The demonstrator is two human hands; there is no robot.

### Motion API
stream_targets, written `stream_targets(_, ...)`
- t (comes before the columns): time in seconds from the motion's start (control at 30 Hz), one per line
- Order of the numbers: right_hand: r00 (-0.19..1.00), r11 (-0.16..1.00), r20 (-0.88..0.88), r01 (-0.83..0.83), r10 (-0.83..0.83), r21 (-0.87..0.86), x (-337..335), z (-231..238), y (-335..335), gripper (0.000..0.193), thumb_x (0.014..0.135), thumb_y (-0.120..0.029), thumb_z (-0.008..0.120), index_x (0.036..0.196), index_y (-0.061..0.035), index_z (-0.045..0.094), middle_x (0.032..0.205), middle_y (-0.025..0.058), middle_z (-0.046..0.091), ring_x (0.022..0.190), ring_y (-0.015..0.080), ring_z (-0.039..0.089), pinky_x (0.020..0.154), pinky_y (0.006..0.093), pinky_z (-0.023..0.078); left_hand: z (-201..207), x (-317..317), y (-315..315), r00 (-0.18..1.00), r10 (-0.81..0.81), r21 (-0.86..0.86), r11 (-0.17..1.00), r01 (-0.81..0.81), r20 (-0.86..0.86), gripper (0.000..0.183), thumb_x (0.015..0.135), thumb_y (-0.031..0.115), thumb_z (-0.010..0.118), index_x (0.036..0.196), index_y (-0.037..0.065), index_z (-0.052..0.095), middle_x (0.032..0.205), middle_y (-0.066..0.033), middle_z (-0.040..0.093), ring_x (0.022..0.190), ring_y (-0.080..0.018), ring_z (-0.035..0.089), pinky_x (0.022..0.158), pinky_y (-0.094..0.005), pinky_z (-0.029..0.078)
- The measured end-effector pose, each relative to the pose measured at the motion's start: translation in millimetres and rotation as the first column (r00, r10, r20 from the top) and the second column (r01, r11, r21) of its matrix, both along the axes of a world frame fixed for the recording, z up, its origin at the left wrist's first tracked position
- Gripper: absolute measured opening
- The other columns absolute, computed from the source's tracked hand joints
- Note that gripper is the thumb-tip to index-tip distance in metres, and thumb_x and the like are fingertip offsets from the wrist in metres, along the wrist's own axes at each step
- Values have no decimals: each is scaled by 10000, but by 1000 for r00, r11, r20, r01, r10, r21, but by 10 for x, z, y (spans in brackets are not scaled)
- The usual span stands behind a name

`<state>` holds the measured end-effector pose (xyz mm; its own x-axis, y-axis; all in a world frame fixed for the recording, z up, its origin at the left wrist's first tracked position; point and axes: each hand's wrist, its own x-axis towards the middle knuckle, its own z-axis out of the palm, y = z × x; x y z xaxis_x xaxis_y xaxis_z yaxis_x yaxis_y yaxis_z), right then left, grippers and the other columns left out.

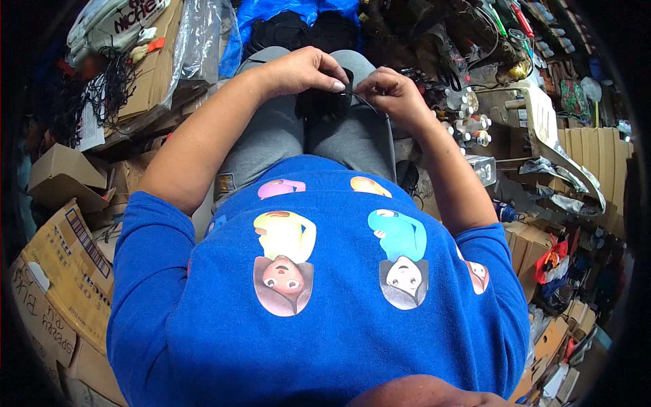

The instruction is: Insert and thread a shoelace through the eyelets of a black shoe.

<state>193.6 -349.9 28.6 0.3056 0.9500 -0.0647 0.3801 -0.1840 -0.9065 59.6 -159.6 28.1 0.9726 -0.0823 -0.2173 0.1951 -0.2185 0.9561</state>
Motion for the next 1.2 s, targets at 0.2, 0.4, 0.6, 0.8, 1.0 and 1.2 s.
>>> stream_targets(0.2, 983, 998, 176, 42, -50, 45, -163, 26, -172, 193, 743, 12, 651, 910, -78, 688, 831, 41, 571, 761, 141, 577, 679, 259, 467, -18, -38, 17, 996, -90, -6, 996, 90, -20, 308, 803, 154, 643, 1094, 53, 651, 860, -37, 544, 880, -155, 529, 850, -280, 394)
stream_targets(0.4, 771, 984, 613, -160, 174, -78, -180, 365, -99, 269, 710, 11, 579, 905, -128, 700, 838, 108, 577, 782, 299, 592, 704, 375, 479, 51, 22, 9, 977, -204, 200, 957, 211, -55, 323, 811, 130, 617, 1133, 121, 643, 802, -41, 493, 814, -160, 495, 801, -287, 389)
stream_targets(0.6, 601, 918, 695, -274, 395, -286, -131, 437, 144, 237, 720, -20, 568, 900, -115, 689, 864, 146, 595, 839, 343, 598, 745, 412, 479, -37, 125, 69, 974, -225, 189, 957, 219, 11, 312, 760, 43, 651, 1068, 93, 655, 857, -66, 582, 842, -169, 559, 792, -287, 438)
stream_targets(0.8, 956, 978, 233, -150, 181, -143, -60, 93, 104, 165, 765, -152, 665, 900, -57, 665, 760, 63, 612, 743, 197, 592, 682, 308, 471, -123, 56, -35, 966, 104, 354, 917, -185, 236, 234, 736, 110, 697, 952, 39, 639, 872, -108, 646, 848, -202, 615, 793, -312, 467)
stream_targets(1.0, 803, 981, -584, 186, -120, 54, 514, 258, -724, 215, 858, -280, 591, 910, -74, 630, 796, -2, 548, 721, 135, 506, 716, 297, 419, 12, -821, 172, 994, 96, 552, 827, -107, 50, 232, 820, 212, 637, 924, 5, 626, 820, -128, 637, 797, -218, 613, 731, -332, 470)
stream_targets(1.2, 739, 930, -630, 360, -239, 69, 980, 456, -1400, 309, 847, -298, 627, 1114, -142, 622, 819, -38, 558, 774, 98, 478, 848, 323, 375, 458, -1018, 489, 843, 534, 174, 838, -518, -61, 271, 934, 272, 509, 766, 59, 514, 724, -12, 497, 694, -95, 472, 694, -266, 419)
